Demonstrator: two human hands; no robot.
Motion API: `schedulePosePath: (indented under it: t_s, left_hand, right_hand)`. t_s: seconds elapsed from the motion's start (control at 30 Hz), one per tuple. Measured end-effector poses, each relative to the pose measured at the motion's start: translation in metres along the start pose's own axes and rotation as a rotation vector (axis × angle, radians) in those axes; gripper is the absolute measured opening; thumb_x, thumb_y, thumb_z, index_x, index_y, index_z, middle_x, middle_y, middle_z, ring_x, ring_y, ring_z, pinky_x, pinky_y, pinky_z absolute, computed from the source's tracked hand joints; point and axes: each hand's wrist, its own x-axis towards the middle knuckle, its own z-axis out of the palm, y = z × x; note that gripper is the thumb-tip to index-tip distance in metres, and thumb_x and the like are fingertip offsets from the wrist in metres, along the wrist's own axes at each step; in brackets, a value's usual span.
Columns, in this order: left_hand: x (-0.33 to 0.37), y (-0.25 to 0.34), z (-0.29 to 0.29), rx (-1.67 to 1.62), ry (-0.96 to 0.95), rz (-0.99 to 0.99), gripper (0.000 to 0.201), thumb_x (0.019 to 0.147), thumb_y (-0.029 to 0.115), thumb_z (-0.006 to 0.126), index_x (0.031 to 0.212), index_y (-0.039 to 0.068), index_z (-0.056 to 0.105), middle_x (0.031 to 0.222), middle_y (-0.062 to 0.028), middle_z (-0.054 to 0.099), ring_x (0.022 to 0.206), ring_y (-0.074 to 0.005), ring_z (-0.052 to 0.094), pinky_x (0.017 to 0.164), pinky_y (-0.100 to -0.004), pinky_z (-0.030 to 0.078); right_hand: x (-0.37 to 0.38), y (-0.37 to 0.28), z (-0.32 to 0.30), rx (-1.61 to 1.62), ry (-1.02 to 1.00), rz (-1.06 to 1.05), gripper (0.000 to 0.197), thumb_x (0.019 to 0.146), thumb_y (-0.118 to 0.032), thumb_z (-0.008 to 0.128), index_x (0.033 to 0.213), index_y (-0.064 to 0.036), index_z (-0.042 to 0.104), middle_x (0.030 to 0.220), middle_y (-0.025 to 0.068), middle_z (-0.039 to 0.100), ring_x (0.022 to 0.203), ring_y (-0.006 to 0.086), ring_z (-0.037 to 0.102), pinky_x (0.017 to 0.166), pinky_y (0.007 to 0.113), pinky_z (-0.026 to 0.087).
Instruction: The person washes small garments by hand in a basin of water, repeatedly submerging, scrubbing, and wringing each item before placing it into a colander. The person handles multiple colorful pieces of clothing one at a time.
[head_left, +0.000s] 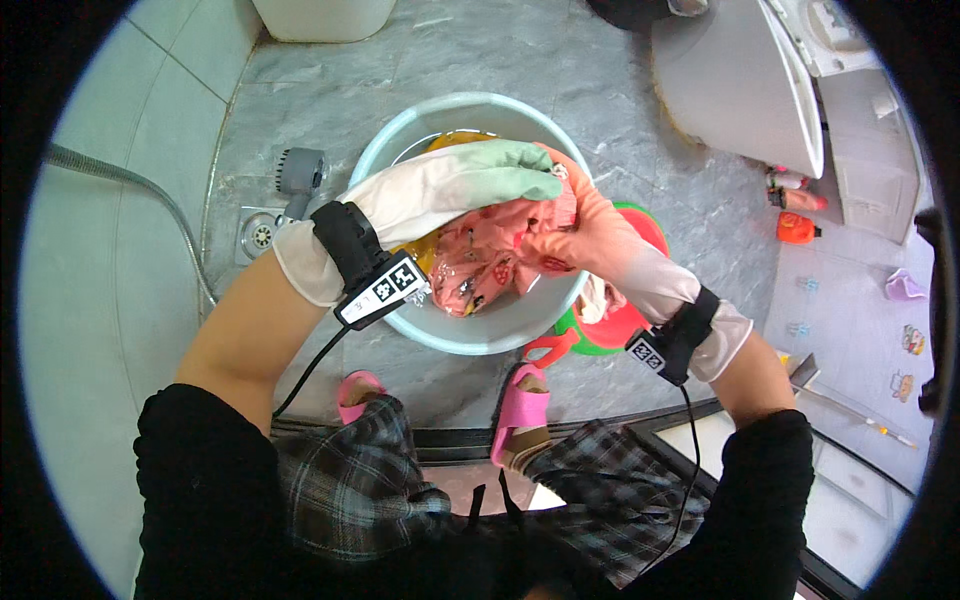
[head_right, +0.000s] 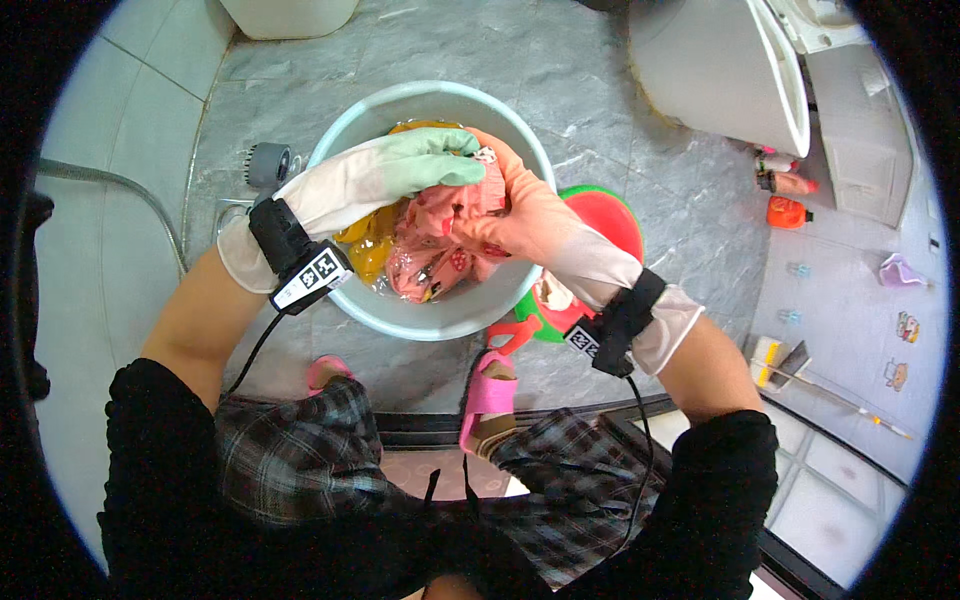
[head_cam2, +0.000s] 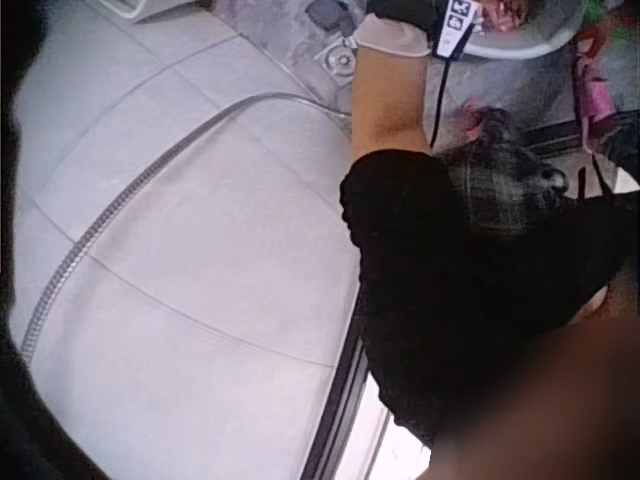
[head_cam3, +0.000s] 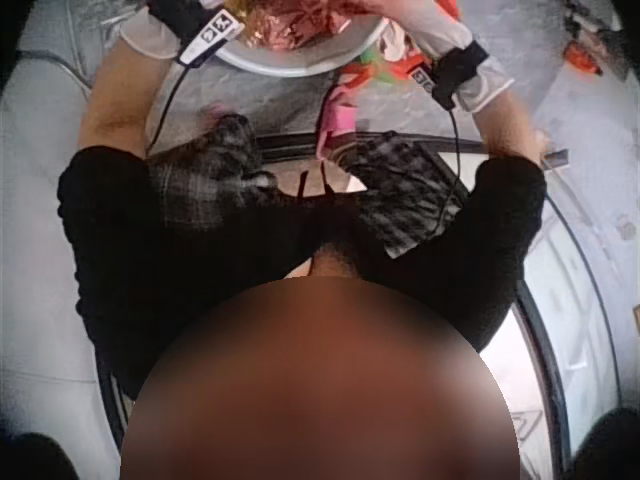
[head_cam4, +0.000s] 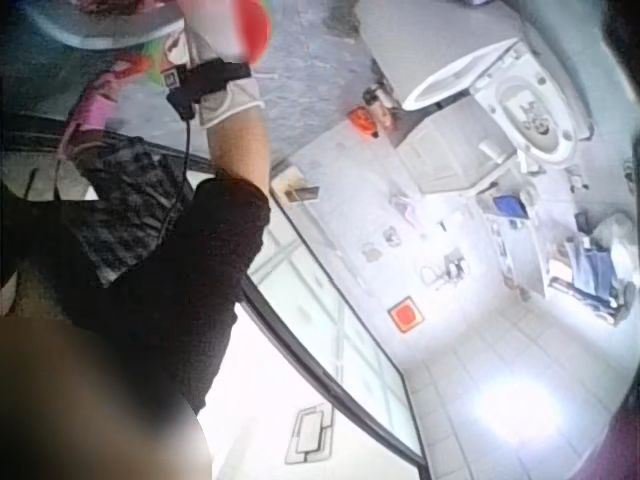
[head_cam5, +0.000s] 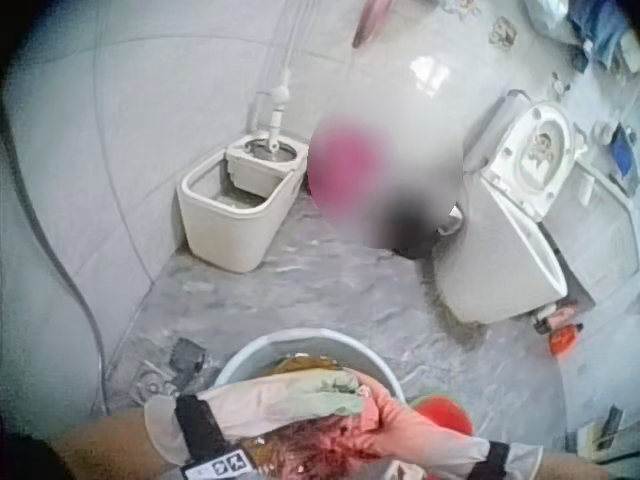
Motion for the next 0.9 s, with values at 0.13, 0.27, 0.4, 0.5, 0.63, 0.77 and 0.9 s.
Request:
schedulePosePath:
  t_s: [0.13,0.27,0.4,0.5,0.63,0.77,0.9]
  left_hand:
    - [0.003,-0.009,-0.002,-0.053,-0.012,-0.364,0.066,0.084,0.028,0.072,0.139,0.002,0.047,0.140,-0.0145,0.050,0.127,-0.0204,0.051,0.106,-0.0323,0.039]
    - [-0.007,-0.028,0.006,1.011,-0.186,-0.341,0.078,0.076,0.038,0.076,0.144,0.013,0.044,0.135,-0.0221,0.052,0.127,-0.0359,0.049,0.104,-0.0384,0.040]
    - [-0.004,-0.046,0.015,1.229,-0.279,-0.603,0.063,0.077,0.038,0.071,0.135,0.019,0.055,0.116,-0.0188,0.065,0.110,-0.0369,0.060,0.092,-0.0393,0.048]
    - [0.007,-0.050,0.018,1.407,-0.445,-0.757,0.051,0.079,0.036,0.067,0.124,0.015,0.062,0.093,-0.0157,0.071,0.087,-0.0332,0.069,0.074,-0.0439,0.054]
    - [0.003,-0.051,0.019,1.388,-0.251,-0.609,0.067,0.075,0.031,0.074,0.137,0.021,0.052,0.118,-0.0109,0.065,0.111,-0.0315,0.062,0.089,-0.0438,0.051]
    - [-0.011,-0.061,0.021,1.389,-0.413,-0.244,0.084,0.074,0.034,0.076,0.148,0.026,0.039,0.157,-0.0046,0.032,0.147,-0.0313,0.022,0.119,-0.0489,0.018]
    - [-0.004,-0.075,0.025,1.303,-0.410,-0.663,0.080,0.079,0.033,0.071,0.150,0.028,0.035,0.162,-0.0022,0.019,0.150,-0.0288,0.014,0.122,-0.0452,0.012]
  right_hand:
    - [0.003,0.039,0.009,0.219,0.011,0.041,0.052,0.090,0.002,0.061,0.138,-0.0094,0.047,0.122,0.0017,0.059,0.107,0.0109,0.056,0.091,0.028,0.050]
    - [0.007,0.051,0.010,-0.399,0.045,-0.099,0.056,0.086,0.009,0.054,0.138,-0.0112,0.049,0.122,0.0054,0.061,0.113,0.0139,0.057,0.096,0.030,0.047]
    - [0.012,0.067,0.008,-0.462,-0.414,0.152,0.042,0.081,-0.010,0.067,0.121,-0.0225,0.064,0.136,0.0095,0.052,0.122,0.0247,0.052,0.098,0.038,0.044]
    - [0.009,0.074,0.020,-1.191,-0.316,-0.338,0.038,0.073,-0.022,0.072,0.110,-0.0263,0.069,0.134,0.0024,0.053,0.121,0.0274,0.052,0.095,0.044,0.044]
    - [0.011,0.076,0.050,-1.334,-0.318,0.088,0.042,0.078,-0.030,0.066,0.120,-0.0240,0.063,0.144,0.0046,0.044,0.128,0.0295,0.045,0.096,0.058,0.039]
    - [0.018,0.078,0.049,-1.277,-0.379,0.006,0.049,0.084,-0.036,0.058,0.132,-0.0287,0.056,0.145,0.0123,0.044,0.130,0.0354,0.043,0.099,0.060,0.037]
    - [0.024,0.090,0.040,-1.367,-0.410,0.146,0.048,0.088,-0.035,0.052,0.136,-0.0331,0.053,0.146,0.0116,0.044,0.136,0.0377,0.038,0.104,0.066,0.028]
